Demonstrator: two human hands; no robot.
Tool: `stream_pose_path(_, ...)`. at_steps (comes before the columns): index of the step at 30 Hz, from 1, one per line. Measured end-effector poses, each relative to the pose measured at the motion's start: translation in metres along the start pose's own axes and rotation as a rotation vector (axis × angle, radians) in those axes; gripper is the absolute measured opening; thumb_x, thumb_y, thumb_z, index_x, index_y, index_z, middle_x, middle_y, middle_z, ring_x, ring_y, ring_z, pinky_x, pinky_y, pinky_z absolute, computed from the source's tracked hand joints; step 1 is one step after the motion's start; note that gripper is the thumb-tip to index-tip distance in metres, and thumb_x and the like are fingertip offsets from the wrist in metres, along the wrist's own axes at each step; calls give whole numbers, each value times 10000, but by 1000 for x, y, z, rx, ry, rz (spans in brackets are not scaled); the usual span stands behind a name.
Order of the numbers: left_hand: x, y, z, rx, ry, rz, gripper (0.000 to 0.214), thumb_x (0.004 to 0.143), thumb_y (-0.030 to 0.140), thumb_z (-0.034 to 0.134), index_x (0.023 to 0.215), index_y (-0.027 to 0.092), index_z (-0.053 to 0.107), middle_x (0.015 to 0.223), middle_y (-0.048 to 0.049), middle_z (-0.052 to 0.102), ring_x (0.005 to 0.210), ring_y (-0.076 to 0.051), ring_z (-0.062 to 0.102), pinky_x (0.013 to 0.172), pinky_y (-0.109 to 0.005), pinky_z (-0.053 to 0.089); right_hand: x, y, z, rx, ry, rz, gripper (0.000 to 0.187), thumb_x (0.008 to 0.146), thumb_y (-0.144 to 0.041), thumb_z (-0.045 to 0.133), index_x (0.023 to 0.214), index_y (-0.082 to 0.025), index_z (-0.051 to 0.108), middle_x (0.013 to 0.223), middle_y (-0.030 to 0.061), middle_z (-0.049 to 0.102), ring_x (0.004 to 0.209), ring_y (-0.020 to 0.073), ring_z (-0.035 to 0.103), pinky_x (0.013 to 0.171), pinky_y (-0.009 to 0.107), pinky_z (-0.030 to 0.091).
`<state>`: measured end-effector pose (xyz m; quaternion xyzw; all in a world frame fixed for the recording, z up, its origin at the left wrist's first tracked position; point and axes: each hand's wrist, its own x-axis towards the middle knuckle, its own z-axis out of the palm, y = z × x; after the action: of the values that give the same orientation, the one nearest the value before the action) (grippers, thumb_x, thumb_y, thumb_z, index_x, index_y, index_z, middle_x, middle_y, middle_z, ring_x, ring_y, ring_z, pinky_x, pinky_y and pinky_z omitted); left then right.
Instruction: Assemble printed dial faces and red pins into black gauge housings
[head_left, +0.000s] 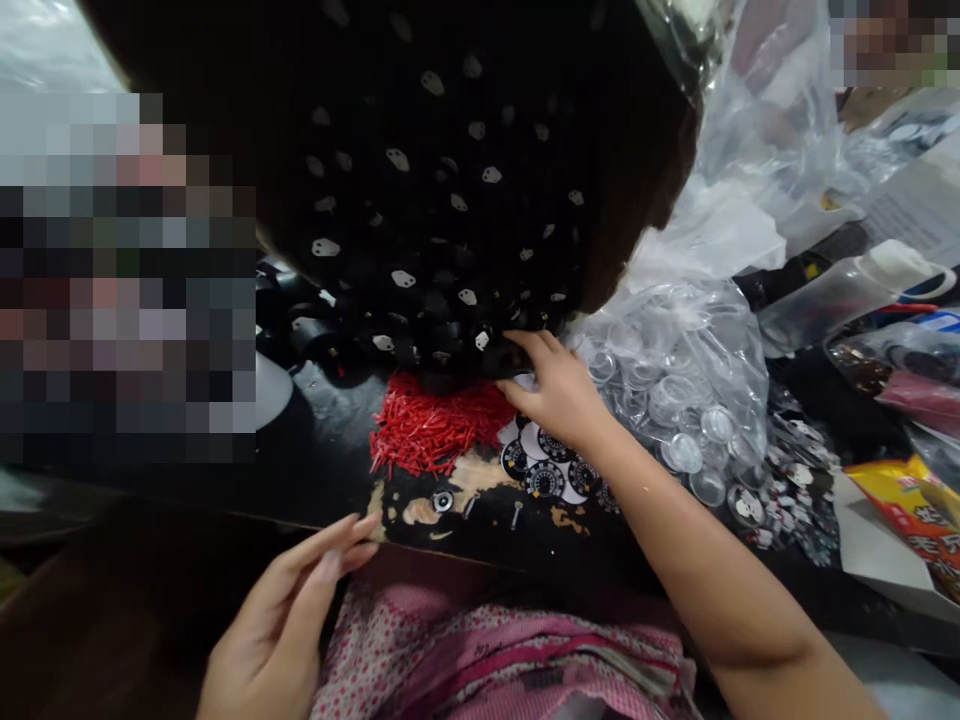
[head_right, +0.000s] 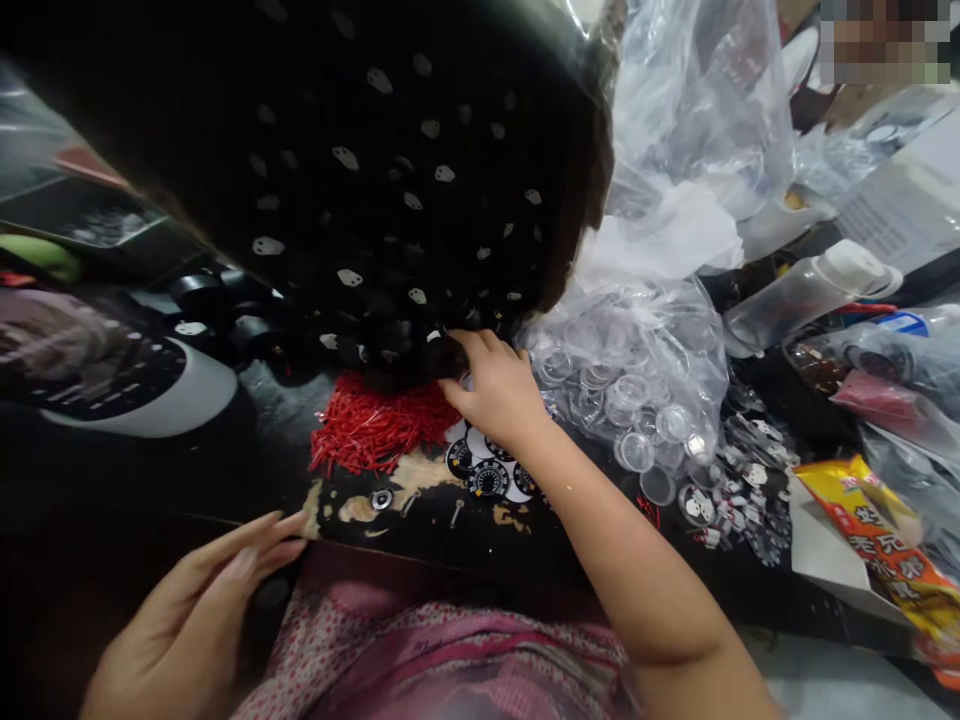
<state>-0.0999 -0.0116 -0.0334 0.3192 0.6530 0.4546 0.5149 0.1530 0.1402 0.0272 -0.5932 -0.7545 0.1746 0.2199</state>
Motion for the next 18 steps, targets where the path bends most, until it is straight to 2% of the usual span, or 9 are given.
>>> stream_pose_path(2, 4, 13, 26, -113, -65, -51, 336, 867, 457, 657, 1141, 266, 690, 1159, -22, 742, 1064, -182, 676, 956, -206, 510, -17, 0, -6, 386, -102, 112, 521, 839, -340, 661, 1321, -181, 540, 1221, 95, 640, 996, 224, 617, 863, 378, 485)
stream_pose_path(4, 8, 25, 52, -292, -222, -108, 374, 863, 472, 653, 1178, 272, 679, 1165, -42, 741, 1036, -210, 692, 912, -275, 560, -36, -3, -7, 741, -267, 214, 470, 845, -407, 643, 1249, -178, 577, 1064, 63, 676, 849, 170, 627, 752, 310, 498)
stream_pose_path(6, 10, 33, 75, -405, -369, -135, 394, 866, 470, 653, 1222, 301, 669, 1272, -41, 694, 1132, -238, 656, 904, -316, 578, -52, -8, -4, 935, -391, 261, 402, 851, -431, 628, 1149, -162, 619, 896, 24, 661, 744, 132, 600, 693, 269, 484)
stream_pose_path(8, 10, 37, 91, -450, -436, -149, 404, 860, 449, 674, 1249, 343, 657, 1383, -15, 623, 1241, -252, 589, 902, -320, 584, -66, -12, -1, 978, -454, 264, 374, 865, -416, 617, 1135, -158, 636, 854, 8, 643, 687, 108, 571, 651, 243, 470)
stream_pose_path(10, 7, 36, 99, -476, -426, -190, 412, 821, 417, 729, 1224, 354, 676, 1386, -6, 619, 1232, -245, 593, 858, -290, 596, -76, -15, -1, 962, -466, 242, 408, 899, -397, 588, 1242, -178, 612, 1000, 33, 664, 707, 98, 578, 641, 230, 468)
stream_pose_path(12, 4, 32, 99, -487, -390, -282, 402, 762, 389, 791, 1150, 317, 720, 1284, -26, 683, 1099, -220, 663, 786, -249, 603, -84, -16, -3, 894, -434, 210, 450, 934, -386, 554, 1350, -214, 558, 1135, 49, 659, 755, 102, 602, 676, 236, 480)
stream_pose_path(13, 3, 30, 97, -486, -366, -328, 391, 729, 371, 820, 1102, 287, 740, 1215, -38, 713, 1013, -202, 689, 750, -230, 602, -87, -15, -6, 822, -405, 196, 457, 946, -385, 542, 1376, -229, 542, 1109, 44, 671, 759, 108, 611, 698, 247, 485)
stream_pose_path(16, 3, 23, 91, -474, -327, -386, 385, 699, 339, 845, 1059, 246, 742, 1078, -43, 744, 829, -154, 700, 668, -191, 588, -88, -5, -13, 415, -232, 205, 430, 965, -355, 533, 1374, -225, 554, 904, 32, 680, 793, 163, 634, 796, 325, 494)
stream_pose_path(18, 3, 22, 89, -484, -321, -372, 374, 710, 327, 838, 1059, 251, 726, 1032, -29, 742, 800, -148, 700, 658, -190, 586, -84, 5, -15, 76, -126, 221, 421, 936, -332, 589, 1332, -188, 589, 980, 83, 661, 917, 232, 633, 879, 413, 477)
